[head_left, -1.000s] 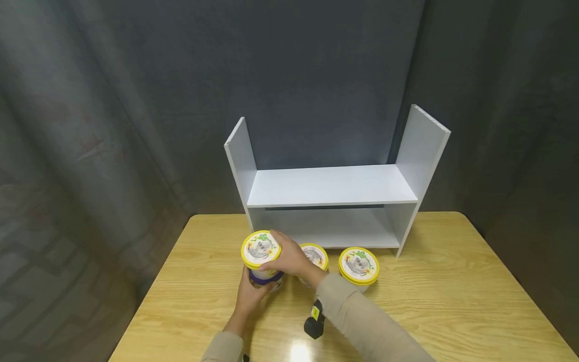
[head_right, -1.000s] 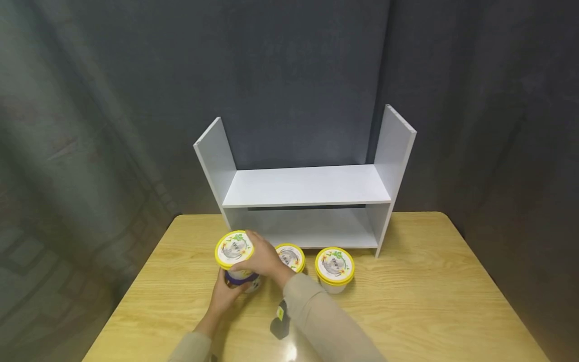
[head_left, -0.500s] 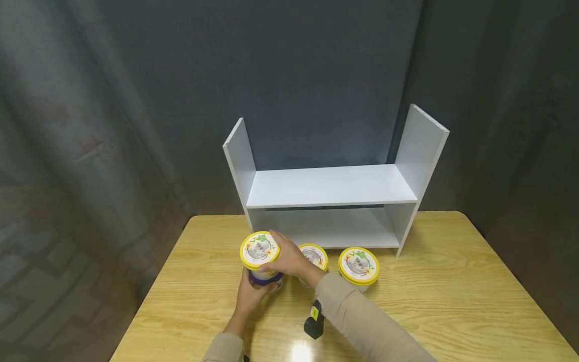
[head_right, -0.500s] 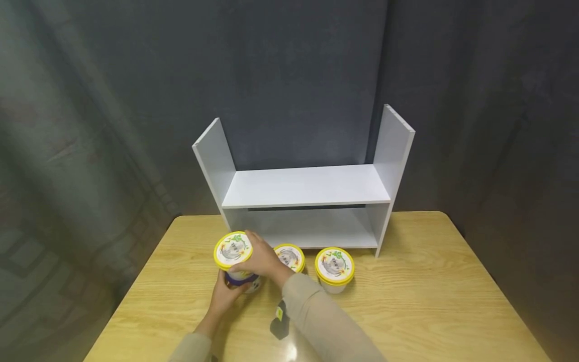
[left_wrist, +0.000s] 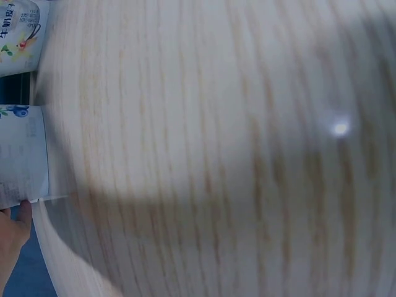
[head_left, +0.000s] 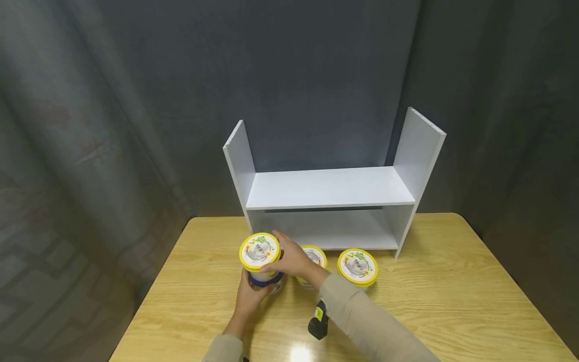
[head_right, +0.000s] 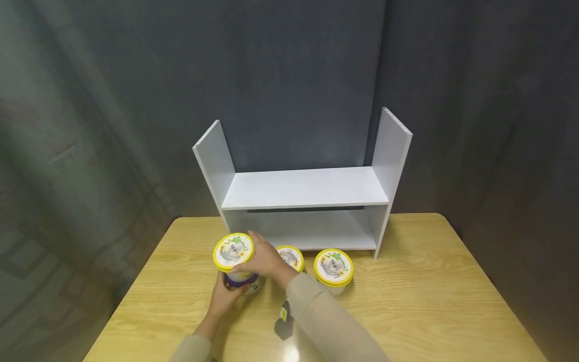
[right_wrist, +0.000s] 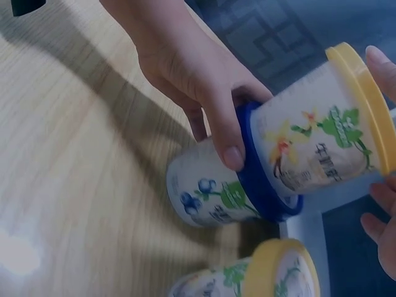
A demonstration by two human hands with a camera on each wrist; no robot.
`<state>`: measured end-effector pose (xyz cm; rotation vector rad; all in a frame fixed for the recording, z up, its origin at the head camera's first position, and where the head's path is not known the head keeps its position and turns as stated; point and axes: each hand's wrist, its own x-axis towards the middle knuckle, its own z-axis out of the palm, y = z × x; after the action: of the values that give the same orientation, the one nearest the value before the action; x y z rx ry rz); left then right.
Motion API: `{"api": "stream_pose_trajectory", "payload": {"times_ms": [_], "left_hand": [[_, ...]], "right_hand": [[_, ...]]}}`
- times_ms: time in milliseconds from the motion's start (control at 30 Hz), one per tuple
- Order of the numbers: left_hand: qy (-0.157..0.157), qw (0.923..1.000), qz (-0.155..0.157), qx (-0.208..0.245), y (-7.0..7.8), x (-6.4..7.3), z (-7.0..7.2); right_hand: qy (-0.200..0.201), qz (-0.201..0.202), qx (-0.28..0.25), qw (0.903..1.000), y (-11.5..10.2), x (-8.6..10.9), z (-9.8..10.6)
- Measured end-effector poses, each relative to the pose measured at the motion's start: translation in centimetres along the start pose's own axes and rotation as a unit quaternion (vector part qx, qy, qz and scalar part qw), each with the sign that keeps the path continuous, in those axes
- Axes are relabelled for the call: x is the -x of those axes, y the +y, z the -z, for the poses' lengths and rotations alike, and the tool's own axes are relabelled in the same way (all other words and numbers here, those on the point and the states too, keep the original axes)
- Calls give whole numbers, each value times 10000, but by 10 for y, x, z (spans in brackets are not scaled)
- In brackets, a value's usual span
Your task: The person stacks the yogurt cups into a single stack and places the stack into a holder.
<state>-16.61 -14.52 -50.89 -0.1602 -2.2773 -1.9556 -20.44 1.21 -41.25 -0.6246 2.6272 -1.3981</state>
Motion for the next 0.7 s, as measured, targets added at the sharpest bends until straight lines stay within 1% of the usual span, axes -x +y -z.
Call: {"api": "stream_pose_trajectory", "payload": {"times_ms": [133,233,300,433,700], "left_hand": [[71,9998,37,-191,-13,-3,0],[159,9994,37,-313,-17,-3,-1],[187,9992,-17,-348,-18,-3,-1],[219,9992,-25,-321,-17,-3,-1],[317,9991,108,-241,-17,-3,-3]], "right_hand": [[22,-187,-1,9998,3,5,9],[61,-230,-5,9997,6,8,16],[128,-254,52,9996,8,10,19],[279,-309,89,9991,10,14,28],[462,-457,-78,9979,19,30,43]]}}
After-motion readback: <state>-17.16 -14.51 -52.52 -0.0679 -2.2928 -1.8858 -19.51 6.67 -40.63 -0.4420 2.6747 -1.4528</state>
